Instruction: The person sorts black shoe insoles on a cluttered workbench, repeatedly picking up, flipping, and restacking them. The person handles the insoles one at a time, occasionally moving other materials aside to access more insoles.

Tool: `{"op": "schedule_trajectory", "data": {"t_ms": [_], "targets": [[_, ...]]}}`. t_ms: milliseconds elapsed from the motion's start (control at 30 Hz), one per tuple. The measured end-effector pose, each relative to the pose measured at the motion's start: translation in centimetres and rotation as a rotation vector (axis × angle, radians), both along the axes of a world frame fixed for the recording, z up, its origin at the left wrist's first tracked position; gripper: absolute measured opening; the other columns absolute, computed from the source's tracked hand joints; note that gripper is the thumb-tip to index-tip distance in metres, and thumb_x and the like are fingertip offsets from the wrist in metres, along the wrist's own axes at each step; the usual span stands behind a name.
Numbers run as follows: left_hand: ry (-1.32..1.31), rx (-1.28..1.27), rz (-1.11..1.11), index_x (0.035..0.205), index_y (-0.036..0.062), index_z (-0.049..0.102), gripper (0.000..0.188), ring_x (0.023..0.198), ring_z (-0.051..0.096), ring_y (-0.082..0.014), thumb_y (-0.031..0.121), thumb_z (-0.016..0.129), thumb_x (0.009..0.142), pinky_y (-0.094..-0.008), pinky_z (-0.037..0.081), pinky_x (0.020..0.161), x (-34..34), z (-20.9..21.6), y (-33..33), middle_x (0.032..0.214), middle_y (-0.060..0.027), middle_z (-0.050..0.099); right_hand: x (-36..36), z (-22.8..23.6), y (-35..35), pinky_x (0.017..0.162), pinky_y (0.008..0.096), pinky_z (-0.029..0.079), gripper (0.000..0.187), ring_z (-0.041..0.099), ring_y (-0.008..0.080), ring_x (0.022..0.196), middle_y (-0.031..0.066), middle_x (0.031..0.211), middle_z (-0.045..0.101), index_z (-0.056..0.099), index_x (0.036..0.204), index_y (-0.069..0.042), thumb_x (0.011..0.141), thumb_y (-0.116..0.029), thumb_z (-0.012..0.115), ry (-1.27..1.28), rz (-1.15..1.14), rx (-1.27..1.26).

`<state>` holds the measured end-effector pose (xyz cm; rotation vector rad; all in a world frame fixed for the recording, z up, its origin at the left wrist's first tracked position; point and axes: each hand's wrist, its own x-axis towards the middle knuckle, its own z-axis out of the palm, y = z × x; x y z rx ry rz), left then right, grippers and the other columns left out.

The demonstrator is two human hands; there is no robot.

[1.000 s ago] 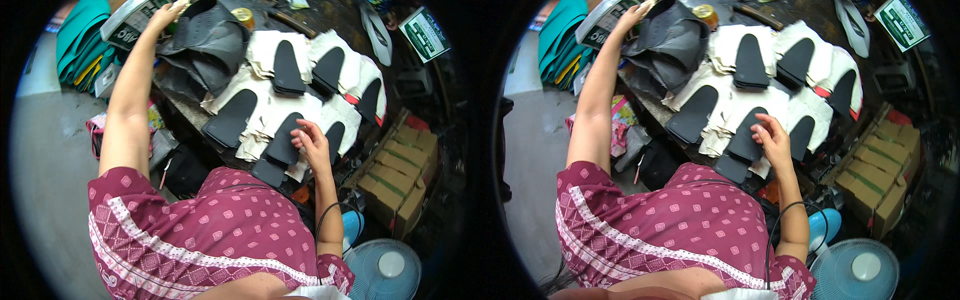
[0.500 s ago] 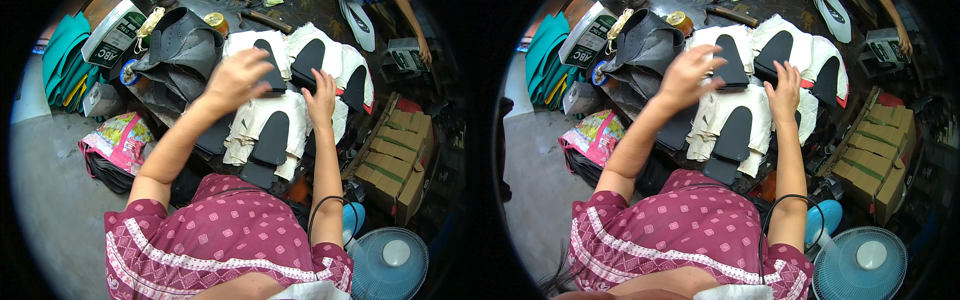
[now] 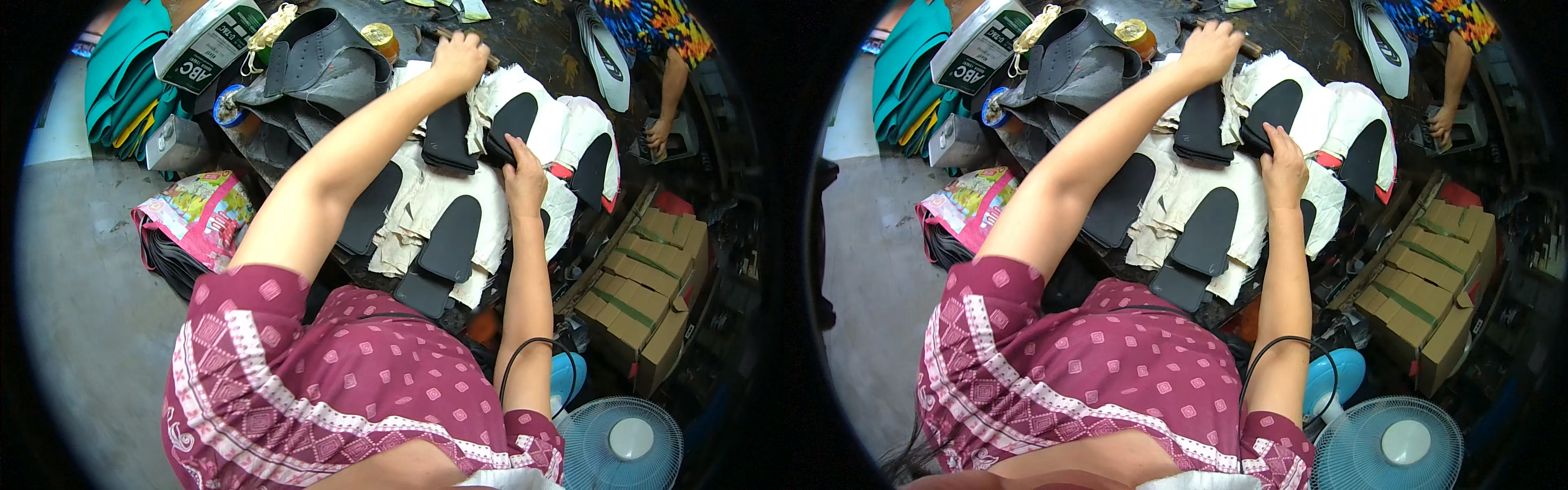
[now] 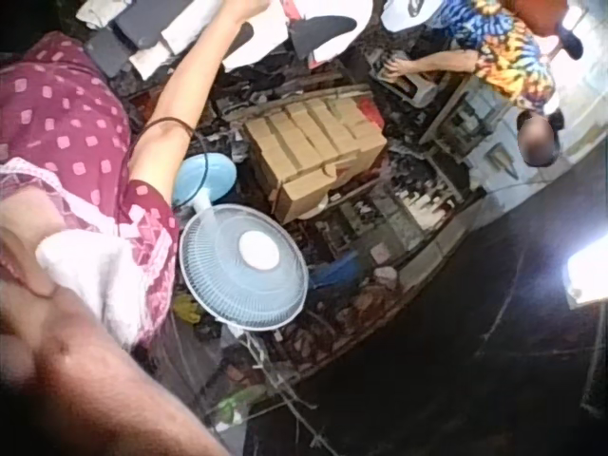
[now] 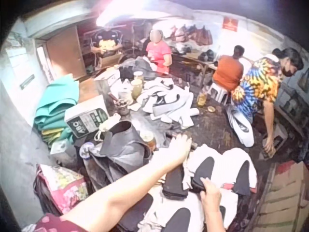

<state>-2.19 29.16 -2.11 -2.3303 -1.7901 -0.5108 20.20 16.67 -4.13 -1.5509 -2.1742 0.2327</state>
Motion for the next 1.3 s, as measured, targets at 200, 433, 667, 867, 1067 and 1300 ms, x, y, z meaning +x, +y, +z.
{"op": "schedule_trajectory", "data": {"t_ms": [200,433,667,867,1067,1300], "targets": [[0.362,-0.269,0.077,0.137,0.0222,0.049,0.044,0.125,0.049,-0.0288,0.021,0.051,0.093,-0.0657,0.034,0.099,-1.6,-3.5,5.9,0.130,-0.0028,0.055,-0.2,0.3,-0.5,0.096,0.0376,0.048,0.054,0.059,0.0277,0.115,0.0099,0.127,0.061,0.061,0.124,-0.020,0.074,0.000,0.061,0.044,-0.040,-0.032],[0.388,-0.383,-0.094,0.108,0.0248,0.070,0.023,0.100,0.067,-0.0241,0.028,0.057,0.090,-0.0450,0.052,0.084,-3.6,0.8,6.6,0.106,-0.0036,0.069,0.2,0.0,-0.4,0.096,0.0370,0.048,0.054,0.060,0.0283,0.113,0.0112,0.126,0.062,0.061,0.124,-0.019,0.074,0.002,0.060,0.111,-0.026,-0.027],[0.366,-0.597,-0.255,0.089,0.0073,0.066,0.015,0.093,0.066,-0.0326,0.018,0.062,0.080,-0.0433,0.053,0.073,-6.3,3.6,-1.1,0.095,-0.0145,0.067,3.0,0.4,0.4,0.101,0.0283,0.043,0.056,0.059,0.0220,0.119,0.0098,0.129,0.062,0.065,0.123,-0.015,0.075,0.010,0.054,0.453,0.031,-0.302],[0.524,-0.591,-0.259,0.095,0.0080,0.068,0.018,0.092,0.066,-0.0325,0.011,0.062,0.079,-0.0420,0.054,0.075,-6.3,5.1,-5.6,0.094,-0.0129,0.068,4.7,0.7,-1.4,0.105,0.0306,0.040,0.058,0.053,0.0238,0.125,0.0097,0.132,0.059,0.065,0.122,-0.014,0.072,0.013,0.052,0.325,0.138,-0.239],[0.108,-0.459,-0.359,0.105,0.0067,0.060,0.032,0.100,0.062,-0.0313,0.025,0.069,0.081,-0.0416,0.053,0.081,-2.5,5.6,-12.5,0.105,-0.0127,0.062,4.1,0.3,-3.5,0.102,0.0374,0.045,0.063,0.053,0.0298,0.122,0.0076,0.131,0.058,0.063,0.123,-0.023,0.071,0.011,0.058,0.039,0.142,-0.064],[-0.231,-0.325,-0.262,0.109,0.0031,0.060,0.045,0.106,0.058,-0.0309,0.025,0.078,0.074,-0.0380,0.050,0.089,-1.8,3.8,-17.6,0.109,-0.0127,0.059,4.8,0.4,-5.8,0.109,0.0346,0.036,0.064,0.048,0.0290,0.130,0.0137,0.138,0.053,0.057,0.132,-0.018,0.074,0.009,0.056,0.245,0.120,-0.168]]}}
